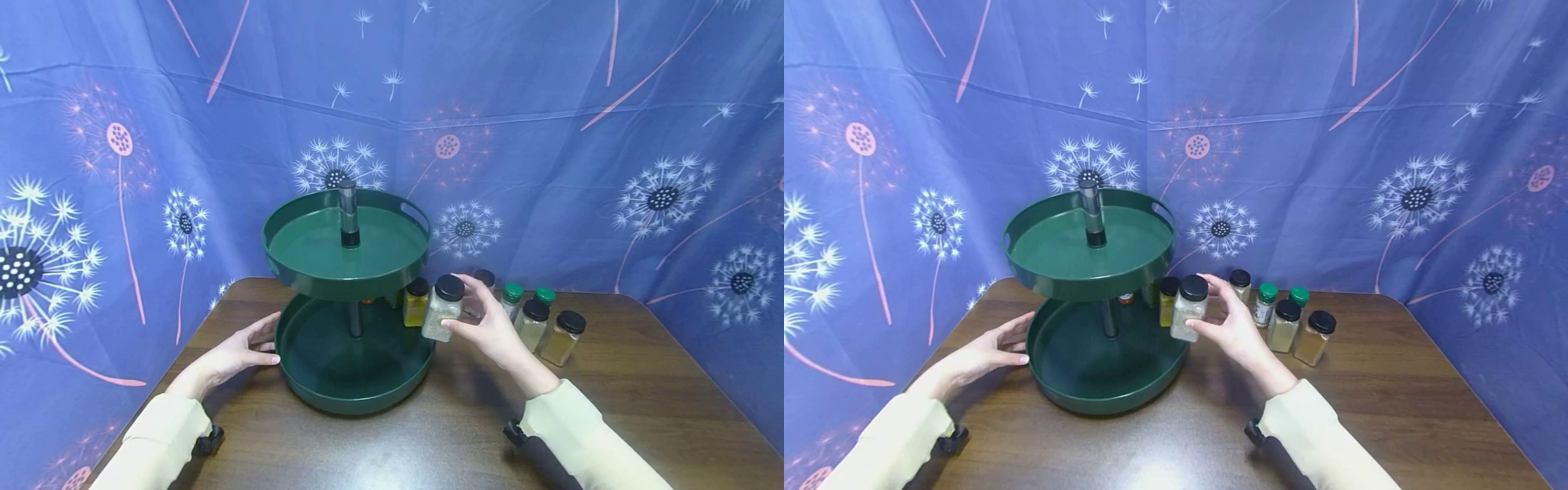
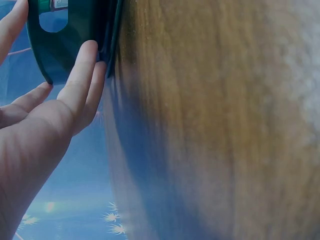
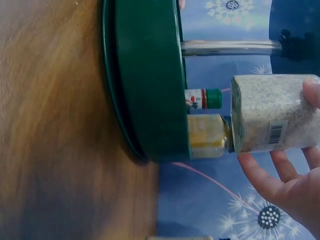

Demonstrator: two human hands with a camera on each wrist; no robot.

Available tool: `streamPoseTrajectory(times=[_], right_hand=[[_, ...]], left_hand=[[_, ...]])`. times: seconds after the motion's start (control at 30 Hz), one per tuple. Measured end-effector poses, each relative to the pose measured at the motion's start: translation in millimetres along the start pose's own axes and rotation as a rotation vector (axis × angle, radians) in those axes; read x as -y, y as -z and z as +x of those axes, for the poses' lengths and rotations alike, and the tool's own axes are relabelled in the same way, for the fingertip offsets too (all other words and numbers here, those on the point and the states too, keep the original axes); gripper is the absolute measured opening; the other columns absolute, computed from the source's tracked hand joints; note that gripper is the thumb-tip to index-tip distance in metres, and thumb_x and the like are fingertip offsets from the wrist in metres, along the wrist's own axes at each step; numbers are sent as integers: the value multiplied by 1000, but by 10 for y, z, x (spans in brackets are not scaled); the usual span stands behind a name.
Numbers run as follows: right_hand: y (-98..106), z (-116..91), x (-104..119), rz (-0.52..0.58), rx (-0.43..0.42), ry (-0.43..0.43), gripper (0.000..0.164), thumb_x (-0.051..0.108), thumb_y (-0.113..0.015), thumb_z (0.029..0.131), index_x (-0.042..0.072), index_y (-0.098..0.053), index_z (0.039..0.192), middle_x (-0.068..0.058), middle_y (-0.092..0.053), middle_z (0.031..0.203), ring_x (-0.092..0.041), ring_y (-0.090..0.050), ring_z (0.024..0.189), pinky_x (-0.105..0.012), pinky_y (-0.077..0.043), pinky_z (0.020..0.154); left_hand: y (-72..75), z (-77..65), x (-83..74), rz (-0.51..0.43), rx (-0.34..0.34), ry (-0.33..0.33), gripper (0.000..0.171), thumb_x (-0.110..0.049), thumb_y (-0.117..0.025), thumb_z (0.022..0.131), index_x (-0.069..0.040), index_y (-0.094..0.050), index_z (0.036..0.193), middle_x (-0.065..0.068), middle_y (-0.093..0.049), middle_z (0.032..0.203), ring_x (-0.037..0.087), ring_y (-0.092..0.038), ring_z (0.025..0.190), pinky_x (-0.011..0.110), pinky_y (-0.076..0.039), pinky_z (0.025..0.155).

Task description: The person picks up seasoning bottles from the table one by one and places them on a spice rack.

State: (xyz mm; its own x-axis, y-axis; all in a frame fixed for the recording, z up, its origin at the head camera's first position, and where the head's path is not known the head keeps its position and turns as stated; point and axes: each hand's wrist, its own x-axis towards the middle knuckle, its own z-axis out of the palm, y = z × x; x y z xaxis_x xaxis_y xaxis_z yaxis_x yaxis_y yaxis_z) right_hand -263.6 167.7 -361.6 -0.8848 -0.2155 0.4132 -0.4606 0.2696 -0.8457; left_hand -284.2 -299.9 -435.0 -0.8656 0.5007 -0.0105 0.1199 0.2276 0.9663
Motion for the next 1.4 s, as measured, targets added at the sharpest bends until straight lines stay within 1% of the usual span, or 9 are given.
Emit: streamPoseTrajectory(times=[0.2,0.37,0.53,0.7,0.87,0.97,1.17,1.23,1.4], right_hand=[[-131,-20,169,38,23,-2,74,-2,-75,76,9,-40,139,-20,-53,123,-37,-54,112,-42,-53,86],[-232,-14,182,25,52,0,73,-3,-75,76,6,-40,139,-22,-52,123,-39,-55,110,-45,-54,84],[-299,-8,111,34,85,-1,71,-3,-75,76,7,-41,138,-22,-52,124,-40,-55,110,-46,-54,84],[-346,6,42,38,104,5,71,-2,-75,76,8,-41,137,-22,-52,124,-41,-55,108,-45,-54,83],[-396,55,-226,7,105,12,74,4,-79,74,15,-42,137,-18,-54,123,-37,-57,106,-41,-55,82],[-426,68,-328,-15,103,19,76,2,-79,73,14,-41,138,-19,-55,123,-36,-57,105,-43,-55,82],[-478,32,-167,7,111,46,73,-6,-76,72,0,-40,136,-27,-54,121,-43,-57,101,-57,-50,82],[-485,17,-103,-4,116,47,72,-7,-76,72,-2,-40,135,-26,-54,119,-42,-58,100,-57,-50,82],[-490,11,-86,-50,125,70,71,-7,-77,71,-3,-42,133,-23,-57,116,-40,-60,99,-54,-51,84]], left_hand=[[2,-8,14,-27,-1,27,93,-7,-69,84,-4,-4,152,27,-9,154,50,-28,132,18,-46,90],[-5,-5,2,-36,-3,34,94,-8,-69,84,-5,-5,152,27,-10,154,50,-29,132,18,-46,90],[-18,1,-29,-8,-7,39,94,-10,-70,84,-4,-5,152,27,-11,154,49,-30,132,18,-46,90],[-20,4,-32,-34,-3,39,95,-10,-71,84,-5,-5,152,26,-10,154,49,-29,132,21,-47,91],[-16,5,-27,-59,4,34,96,-9,-71,83,-5,-4,152,28,-9,154,50,-28,132,21,-47,91],[-10,6,-18,-69,9,31,96,-8,-70,83,-4,-3,152,29,-9,153,50,-27,132,21,-47,91],[-1,5,9,-71,10,33,94,-5,-68,84,-5,-3,152,30,-9,153,50,-27,132,20,-47,91],[-2,4,16,-72,13,32,94,-5,-68,85,-5,-3,152,30,-9,153,50,-27,132,20,-47,91],[-4,7,24,-74,17,24,94,-5,-68,85,-4,-2,152,30,-9,153,51,-27,132,20,-47,91]])
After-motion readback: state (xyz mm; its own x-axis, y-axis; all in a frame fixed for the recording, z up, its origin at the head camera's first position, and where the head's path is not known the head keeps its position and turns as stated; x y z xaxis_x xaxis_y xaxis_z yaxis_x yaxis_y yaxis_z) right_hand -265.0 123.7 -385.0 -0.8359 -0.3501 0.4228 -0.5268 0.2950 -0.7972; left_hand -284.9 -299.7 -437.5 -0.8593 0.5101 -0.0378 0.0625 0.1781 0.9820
